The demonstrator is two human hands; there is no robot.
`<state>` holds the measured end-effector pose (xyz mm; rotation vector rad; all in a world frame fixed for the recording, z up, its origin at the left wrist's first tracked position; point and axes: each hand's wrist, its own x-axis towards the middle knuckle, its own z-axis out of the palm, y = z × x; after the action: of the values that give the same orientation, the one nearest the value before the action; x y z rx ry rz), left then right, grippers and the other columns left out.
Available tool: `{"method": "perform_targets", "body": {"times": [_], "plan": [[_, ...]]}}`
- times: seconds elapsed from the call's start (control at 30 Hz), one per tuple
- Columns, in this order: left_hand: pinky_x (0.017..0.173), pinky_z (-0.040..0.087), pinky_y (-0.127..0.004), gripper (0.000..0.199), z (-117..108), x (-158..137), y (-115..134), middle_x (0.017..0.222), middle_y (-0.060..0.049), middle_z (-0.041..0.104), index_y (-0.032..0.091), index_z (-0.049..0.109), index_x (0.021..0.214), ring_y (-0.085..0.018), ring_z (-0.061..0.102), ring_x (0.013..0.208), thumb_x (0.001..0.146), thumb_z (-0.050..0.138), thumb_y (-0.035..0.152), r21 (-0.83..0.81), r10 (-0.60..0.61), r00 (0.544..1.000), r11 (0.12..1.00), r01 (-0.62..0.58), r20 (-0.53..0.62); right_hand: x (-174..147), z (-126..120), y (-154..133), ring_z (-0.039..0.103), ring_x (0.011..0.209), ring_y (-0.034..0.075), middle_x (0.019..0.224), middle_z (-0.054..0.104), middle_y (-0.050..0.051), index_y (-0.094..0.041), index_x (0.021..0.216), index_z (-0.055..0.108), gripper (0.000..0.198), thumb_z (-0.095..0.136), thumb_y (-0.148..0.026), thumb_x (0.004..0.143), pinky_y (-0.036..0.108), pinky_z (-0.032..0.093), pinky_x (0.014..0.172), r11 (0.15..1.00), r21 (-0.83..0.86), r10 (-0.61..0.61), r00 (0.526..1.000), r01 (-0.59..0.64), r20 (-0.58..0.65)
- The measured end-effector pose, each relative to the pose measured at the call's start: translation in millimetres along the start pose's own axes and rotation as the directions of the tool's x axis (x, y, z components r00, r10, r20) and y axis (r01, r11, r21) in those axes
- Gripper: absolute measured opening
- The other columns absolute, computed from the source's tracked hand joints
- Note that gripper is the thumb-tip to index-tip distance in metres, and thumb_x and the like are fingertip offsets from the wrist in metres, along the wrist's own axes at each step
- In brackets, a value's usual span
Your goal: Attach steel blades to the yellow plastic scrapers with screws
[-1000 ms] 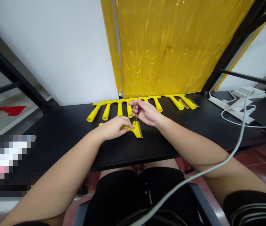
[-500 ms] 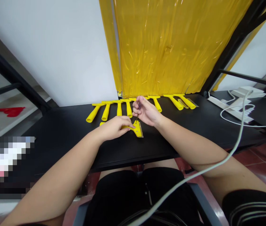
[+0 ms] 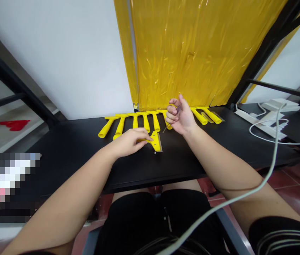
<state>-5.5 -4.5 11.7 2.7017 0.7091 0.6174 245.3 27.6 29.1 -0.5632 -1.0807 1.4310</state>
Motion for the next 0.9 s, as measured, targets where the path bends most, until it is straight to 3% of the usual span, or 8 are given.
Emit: {"method": "perform_targets", "body": {"times": [0.1, 0.17, 0.23, 0.4, 0.6, 0.67, 0.83, 0.9], "plan": [[0.085, 0.055, -0.031, 0.023, -1.9, -0.9, -2.5, 0.103, -0.008, 0.070, 0.020, 0.077, 0.112, -0.018, 0.067, 0.095, 0.100, 0.057, 0.021, 0.009, -0.013, 0.998, 1.000, 0.013, -0.068, 1.0, -8.1, 3.2, 0.023, 0.040, 0.004, 0.064, 0.057, -0.005, -0.021, 0.087, 0.059, 0.024, 0.072, -0.040, 0.092, 0.022, 0.014, 0.037, 0.943, -0.309, 0.116, 0.992, -0.126, -0.050], [0.084, 0.054, -0.031, 0.023, -3.4, -1.4, -4.3, 0.104, -0.008, 0.070, 0.019, 0.076, 0.114, -0.018, 0.066, 0.096, 0.100, 0.058, 0.023, 0.017, -0.024, 0.992, 1.000, 0.026, -0.127, 0.5, -8.5, 10.9, 0.027, 0.039, 0.003, 0.069, 0.065, 0.000, -0.019, 0.084, 0.063, 0.017, 0.078, -0.027, 0.086, 0.022, 0.013, 0.035, 0.836, -0.502, 0.204, 0.975, -0.220, -0.087], [0.084, 0.054, -0.031, 0.023, -4.7, -1.8, -5.3, 0.106, -0.009, 0.070, 0.019, 0.075, 0.116, -0.018, 0.065, 0.097, 0.100, 0.058, 0.024, 0.026, -0.030, 0.985, 0.999, 0.035, -0.170, -0.3, -6.8, 18.4, 0.028, 0.037, 0.002, 0.072, 0.069, 0.002, -0.018, 0.082, 0.066, 0.013, 0.078, -0.021, 0.083, 0.022, 0.013, 0.033, 0.752, -0.590, 0.294, 0.950, -0.296, -0.102], [0.084, 0.055, -0.031, 0.023, -5.2, -1.6, -5.2, 0.106, -0.008, 0.070, 0.020, 0.075, 0.116, -0.018, 0.065, 0.096, 0.101, 0.058, 0.024, 0.035, -0.009, 0.979, 0.999, 0.016, -0.204, -0.1, -5.9, 25.2, 0.047, 0.039, 0.006, 0.067, 0.067, 0.003, -0.019, 0.081, 0.067, 0.014, 0.080, -0.024, 0.082, 0.018, 0.015, 0.029, 0.722, -0.522, 0.508, 0.860, -0.455, -0.047], [0.086, 0.056, -0.032, 0.024, -1.3, -2.6, -7.2, 0.105, -0.008, 0.069, 0.022, 0.075, 0.116, -0.017, 0.066, 0.095, 0.100, 0.057, 0.021, 0.026, 0.034, 0.984, 0.999, -0.030, -0.177, -0.2, -7.2, 25.2, 0.068, 0.055, 0.013, 0.073, 0.073, 0.008, -0.017, 0.081, 0.066, 0.017, 0.083, -0.021, 0.078, 0.014, 0.022, 0.029, 0.731, -0.443, 0.582, 0.813, -0.519, 0.009], [0.086, 0.056, -0.032, 0.024, -0.4, -3.2, -7.3, 0.105, -0.008, 0.069, 0.022, 0.076, 0.115, -0.017, 0.067, 0.095, 0.100, 0.058, 0.020, 0.026, 0.039, 0.985, 0.999, -0.035, -0.167, -1.6, -5.9, 24.1, 0.065, 0.051, 0.011, 0.074, 0.074, 0.009, -0.017, 0.083, 0.066, 0.017, 0.083, -0.022, 0.079, 0.014, 0.019, 0.028, 0.716, -0.478, 0.583, 0.813, -0.508, 0.009], [0.086, 0.057, -0.033, 0.025, 0.3, -3.4, -5.7, 0.103, -0.008, 0.069, 0.021, 0.076, 0.116, -0.017, 0.067, 0.094, 0.100, 0.057, 0.020, 0.049, 0.029, 0.992, 0.999, -0.023, -0.122, -5.1, -2.2, 18.5, 0.033, 0.028, 0.002, 0.061, 0.072, 0.005, -0.018, 0.082, 0.064, 0.012, 0.074, -0.024, 0.087, 0.016, 0.010, 0.026, 0.605, -0.646, 0.578, 0.815, -0.465, -0.045], [0.087, 0.057, -0.033, 0.025, 0.7, -3.1, -6.0, 0.104, -0.008, 0.070, 0.021, 0.076, 0.116, -0.018, 0.067, 0.095, 0.101, 0.056, 0.021, 0.061, 0.036, 0.993, 0.998, -0.030, -0.110, -5.6, -1.8, 17.5, 0.030, 0.028, 0.002, 0.060, 0.072, 0.006, -0.018, 0.078, 0.063, 0.015, 0.074, -0.024, 0.086, 0.017, 0.009, 0.026, 0.586, -0.673, 0.567, 0.822, -0.451, -0.057]]}}
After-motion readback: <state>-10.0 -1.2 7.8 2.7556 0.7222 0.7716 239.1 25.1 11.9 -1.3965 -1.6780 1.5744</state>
